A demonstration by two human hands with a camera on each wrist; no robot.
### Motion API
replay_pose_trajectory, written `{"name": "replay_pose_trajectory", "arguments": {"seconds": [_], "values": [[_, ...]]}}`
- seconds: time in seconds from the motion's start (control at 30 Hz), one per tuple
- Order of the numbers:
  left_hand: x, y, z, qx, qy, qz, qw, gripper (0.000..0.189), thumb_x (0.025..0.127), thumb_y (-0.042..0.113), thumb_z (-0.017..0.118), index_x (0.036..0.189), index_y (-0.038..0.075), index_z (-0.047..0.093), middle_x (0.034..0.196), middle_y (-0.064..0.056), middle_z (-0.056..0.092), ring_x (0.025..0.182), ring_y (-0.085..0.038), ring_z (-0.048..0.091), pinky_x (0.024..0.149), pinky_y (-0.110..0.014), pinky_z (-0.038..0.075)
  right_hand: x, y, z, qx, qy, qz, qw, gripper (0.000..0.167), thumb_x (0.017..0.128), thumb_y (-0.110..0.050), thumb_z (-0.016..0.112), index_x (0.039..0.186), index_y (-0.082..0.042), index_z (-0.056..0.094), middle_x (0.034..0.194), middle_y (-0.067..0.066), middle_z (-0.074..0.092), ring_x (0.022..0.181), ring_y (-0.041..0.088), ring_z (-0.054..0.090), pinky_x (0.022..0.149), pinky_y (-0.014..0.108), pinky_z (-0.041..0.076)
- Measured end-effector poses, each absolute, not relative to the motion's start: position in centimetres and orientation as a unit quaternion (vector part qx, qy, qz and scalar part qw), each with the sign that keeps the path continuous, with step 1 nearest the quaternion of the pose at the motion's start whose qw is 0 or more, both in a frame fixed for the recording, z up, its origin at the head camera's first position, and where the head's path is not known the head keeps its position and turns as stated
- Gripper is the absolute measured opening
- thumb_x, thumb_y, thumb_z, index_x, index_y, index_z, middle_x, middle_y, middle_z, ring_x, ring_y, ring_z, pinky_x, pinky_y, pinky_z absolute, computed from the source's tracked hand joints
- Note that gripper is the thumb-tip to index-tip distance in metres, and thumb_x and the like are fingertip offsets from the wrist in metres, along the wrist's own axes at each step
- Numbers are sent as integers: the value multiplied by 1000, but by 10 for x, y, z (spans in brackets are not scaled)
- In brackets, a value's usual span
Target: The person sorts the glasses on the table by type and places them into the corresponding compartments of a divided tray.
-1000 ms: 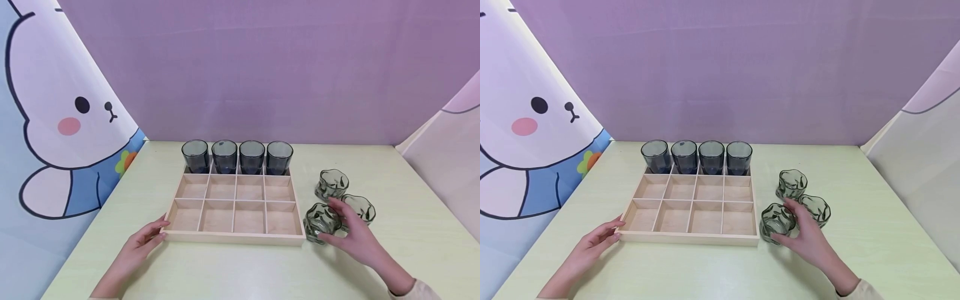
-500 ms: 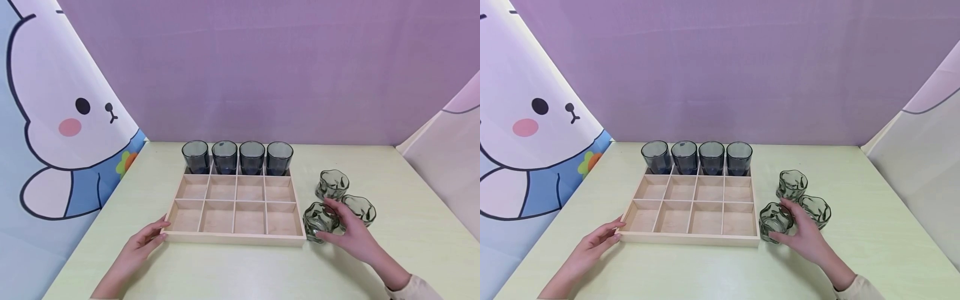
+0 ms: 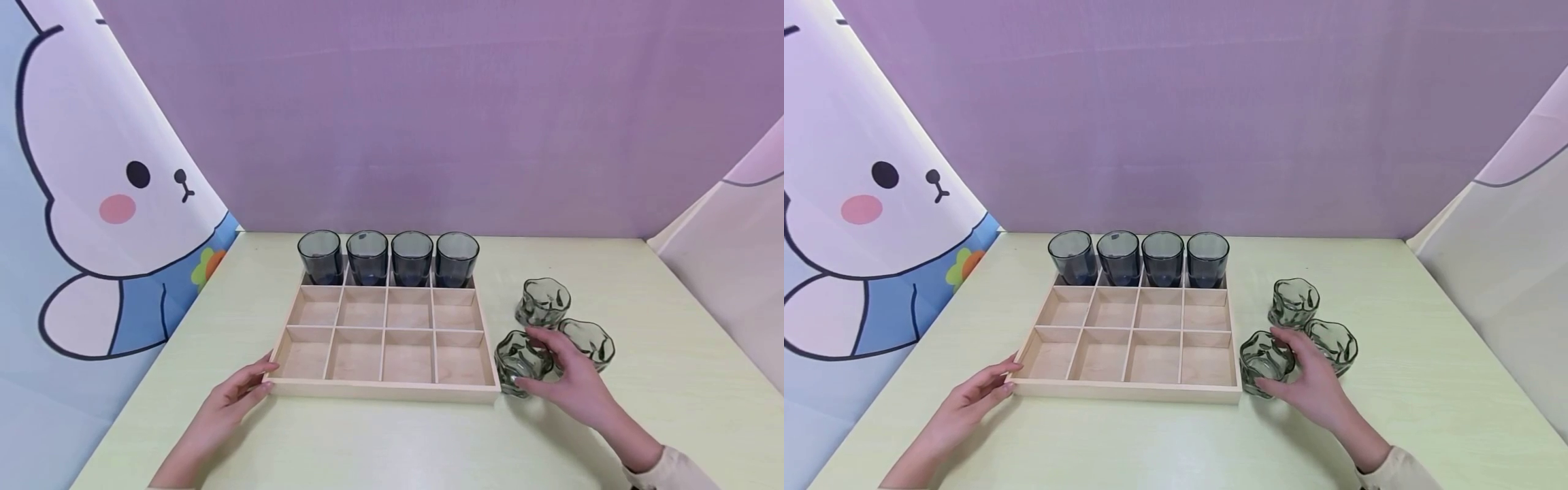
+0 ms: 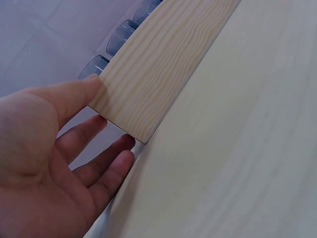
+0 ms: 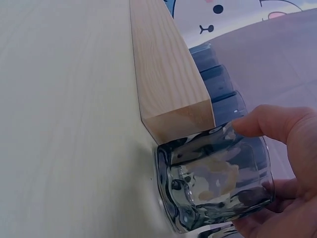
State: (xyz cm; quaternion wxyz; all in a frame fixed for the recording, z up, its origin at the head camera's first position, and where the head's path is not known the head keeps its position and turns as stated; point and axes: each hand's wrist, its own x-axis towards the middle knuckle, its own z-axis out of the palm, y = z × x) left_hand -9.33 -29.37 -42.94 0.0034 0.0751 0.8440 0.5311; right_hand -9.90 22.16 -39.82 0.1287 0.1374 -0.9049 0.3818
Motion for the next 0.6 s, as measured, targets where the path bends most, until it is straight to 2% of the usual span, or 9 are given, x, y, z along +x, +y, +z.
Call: {"name": "replay_pose_trajectory", "arguments": {"seconds": [0.2,0.37,0.6], "values": [[-93,-293,-431,75,842,534,2,30,100,9,61,128,0,62,150,-23,41,111,8,54,86,-14,48,-100,220,-401,142,-891,405,144,80,64,-4,91,135,4,54,125,20,60,111,9,53,94,4,31],[-93,-293,-430,65,844,532,13,31,100,11,60,129,1,62,151,-20,41,111,10,52,87,-15,47,-101,220,-399,158,-886,408,155,80,63,1,90,134,7,53,126,24,59,111,12,53,95,4,31],[-94,-294,-428,60,843,534,23,32,101,12,60,131,1,61,153,-20,39,112,11,50,88,-15,47,-106,220,-389,185,-861,441,174,79,61,11,86,133,11,52,124,27,59,112,-8,47,96,5,34]]}}
